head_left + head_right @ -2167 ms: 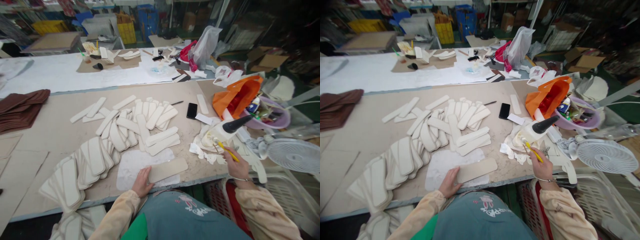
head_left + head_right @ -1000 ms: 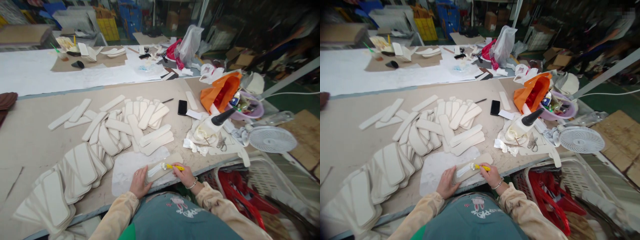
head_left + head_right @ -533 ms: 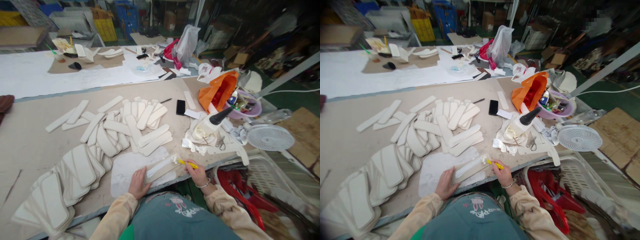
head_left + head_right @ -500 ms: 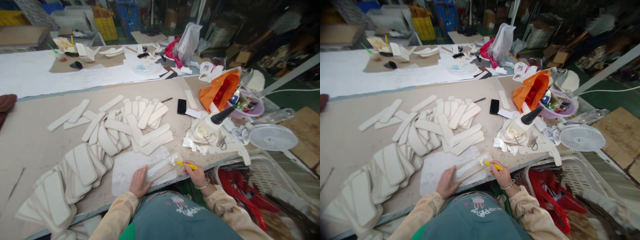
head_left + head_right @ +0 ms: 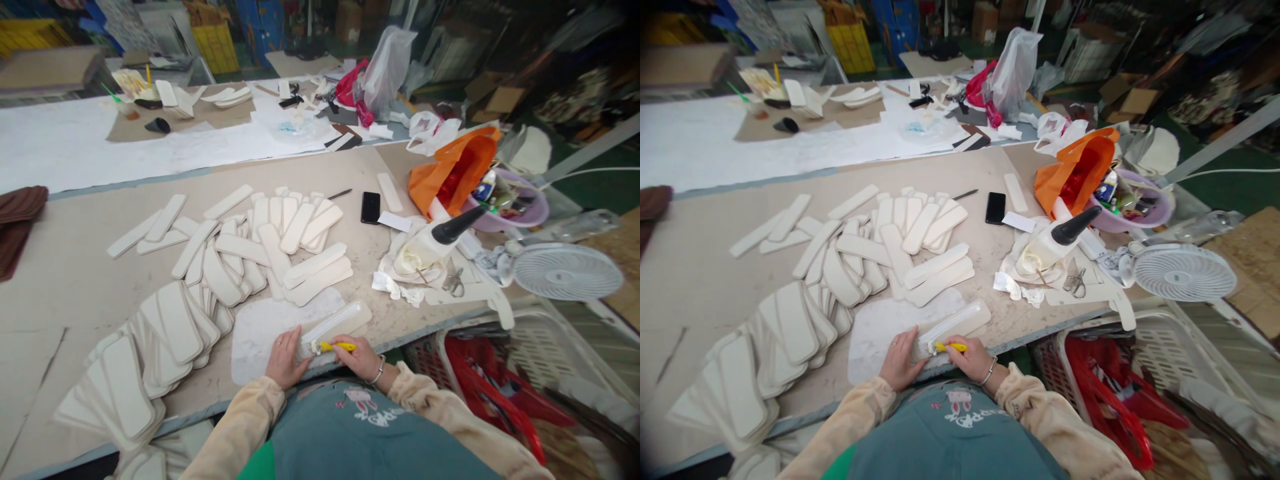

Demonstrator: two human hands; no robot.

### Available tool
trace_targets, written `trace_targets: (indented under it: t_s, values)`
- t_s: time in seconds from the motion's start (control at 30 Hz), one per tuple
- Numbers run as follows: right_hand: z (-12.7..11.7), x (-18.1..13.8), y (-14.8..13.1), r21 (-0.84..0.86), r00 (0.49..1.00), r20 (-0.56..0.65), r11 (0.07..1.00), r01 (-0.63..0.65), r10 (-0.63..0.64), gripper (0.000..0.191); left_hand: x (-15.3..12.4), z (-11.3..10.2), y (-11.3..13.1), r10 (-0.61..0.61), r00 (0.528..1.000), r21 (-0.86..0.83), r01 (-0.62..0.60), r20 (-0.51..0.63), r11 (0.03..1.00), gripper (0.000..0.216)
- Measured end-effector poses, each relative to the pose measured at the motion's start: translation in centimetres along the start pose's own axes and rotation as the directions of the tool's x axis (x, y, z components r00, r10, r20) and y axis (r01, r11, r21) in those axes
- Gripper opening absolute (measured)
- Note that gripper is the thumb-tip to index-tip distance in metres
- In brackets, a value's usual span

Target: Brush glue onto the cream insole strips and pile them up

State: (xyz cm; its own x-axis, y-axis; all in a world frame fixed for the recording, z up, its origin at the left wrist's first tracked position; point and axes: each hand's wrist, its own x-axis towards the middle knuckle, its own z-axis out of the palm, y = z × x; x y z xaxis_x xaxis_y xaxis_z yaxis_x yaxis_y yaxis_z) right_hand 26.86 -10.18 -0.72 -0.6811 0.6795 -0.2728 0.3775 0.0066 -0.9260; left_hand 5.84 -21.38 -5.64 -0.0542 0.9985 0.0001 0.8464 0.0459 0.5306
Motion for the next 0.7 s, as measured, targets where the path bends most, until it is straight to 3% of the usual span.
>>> trace_targets:
  t_s: [0.43, 0.7]
  values:
    - [-8.4, -1.4, 2.5, -0.101, 0.955, -0.29, 0.99, -0.103, 0.07, 0.03, -0.1, 0.5, -0.6, 0.029, 1.0, 0.052, -0.029, 0.002, 0.998, 0.073]
    - [-11.3, -1.8, 3.1, -0.214, 0.926, -0.378, 0.973, -0.086, -0.001, 0.028, 0.0, 0.3, -0.3, 0.034, 0.999, 0.069, -0.033, -0.008, 0.997, 0.07]
